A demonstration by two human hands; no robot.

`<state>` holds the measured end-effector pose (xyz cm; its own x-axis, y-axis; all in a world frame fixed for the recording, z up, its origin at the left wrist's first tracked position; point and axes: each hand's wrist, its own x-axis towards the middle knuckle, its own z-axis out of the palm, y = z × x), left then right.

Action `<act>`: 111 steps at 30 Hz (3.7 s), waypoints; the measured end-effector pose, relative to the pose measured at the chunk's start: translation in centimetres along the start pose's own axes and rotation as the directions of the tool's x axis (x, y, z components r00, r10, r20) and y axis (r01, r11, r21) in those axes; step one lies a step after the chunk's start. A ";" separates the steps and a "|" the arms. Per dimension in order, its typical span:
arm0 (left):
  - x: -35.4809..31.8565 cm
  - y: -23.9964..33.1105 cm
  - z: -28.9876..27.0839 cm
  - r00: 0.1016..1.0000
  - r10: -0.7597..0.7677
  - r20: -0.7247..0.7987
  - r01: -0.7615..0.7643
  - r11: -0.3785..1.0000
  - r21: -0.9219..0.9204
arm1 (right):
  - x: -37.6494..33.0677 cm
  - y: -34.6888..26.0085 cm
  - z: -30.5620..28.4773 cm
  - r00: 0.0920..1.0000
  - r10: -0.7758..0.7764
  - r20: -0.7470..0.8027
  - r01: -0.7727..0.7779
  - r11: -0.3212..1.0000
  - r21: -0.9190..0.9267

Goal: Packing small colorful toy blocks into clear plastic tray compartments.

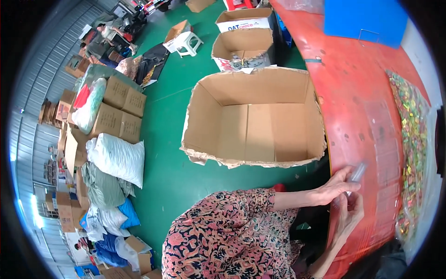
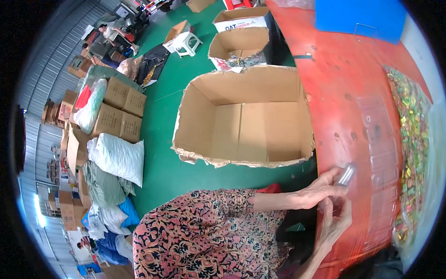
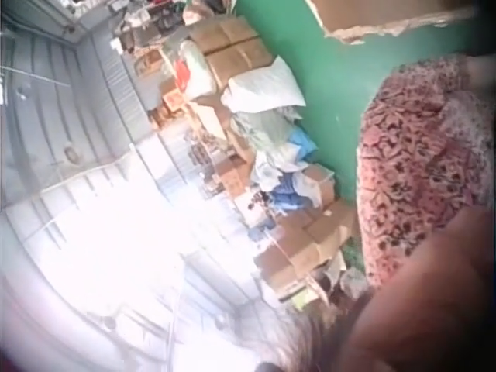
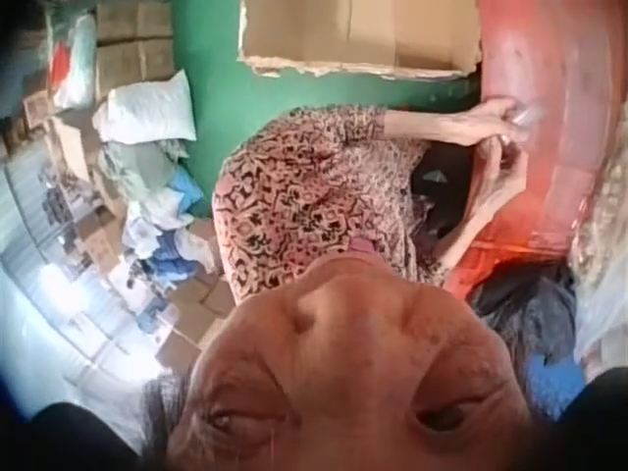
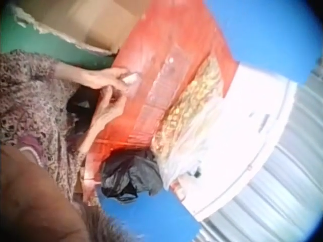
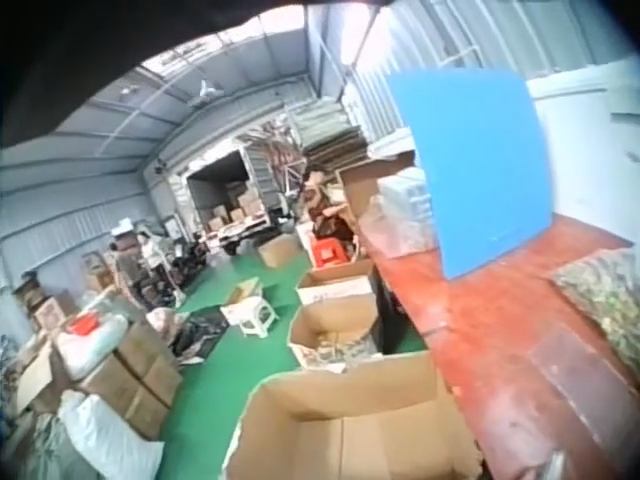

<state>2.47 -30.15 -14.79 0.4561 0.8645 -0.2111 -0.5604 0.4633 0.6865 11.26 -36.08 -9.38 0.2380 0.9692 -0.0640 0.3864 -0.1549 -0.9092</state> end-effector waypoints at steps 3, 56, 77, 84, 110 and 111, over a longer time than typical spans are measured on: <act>0.7 -0.5 0.1 1.000 0.014 -0.003 -0.014 0.998 -0.068 | -0.2 0.6 0.0 0.995 0.094 -0.027 -0.086 0.972 0.219; 22.9 3.7 -1.2 0.790 0.128 0.600 -0.441 -0.560 0.701 | 12.6 9.5 -8.9 0.956 -0.294 0.001 0.172 0.556 -0.813; 24.7 6.1 -2.5 0.825 0.050 0.563 -0.451 -0.542 0.709 | 17.3 9.5 -5.8 0.916 -0.394 0.072 0.296 0.545 -0.785; 23.9 7.1 2.0 0.698 0.093 0.710 -0.595 -0.476 0.648 | 18.5 2.9 -17.1 0.401 -0.850 -0.342 0.226 0.454 -0.862; 33.0 -1.8 15.0 0.424 -0.291 0.857 -0.741 -0.656 0.143 | 28.2 12.8 -28.8 0.807 -0.406 -0.430 -0.118 0.602 -0.790; 33.2 -1.4 14.6 0.412 -0.260 0.873 -0.716 -0.686 0.133 | 27.7 11.3 -27.0 0.815 -0.389 -0.430 -0.184 0.530 -0.828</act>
<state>28.49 -4.89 -12.57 0.9374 0.0651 0.3422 0.1498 -0.9622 -0.2273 46.24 -16.14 -10.30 0.4272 0.7673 0.4782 0.8985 -0.4195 -0.1294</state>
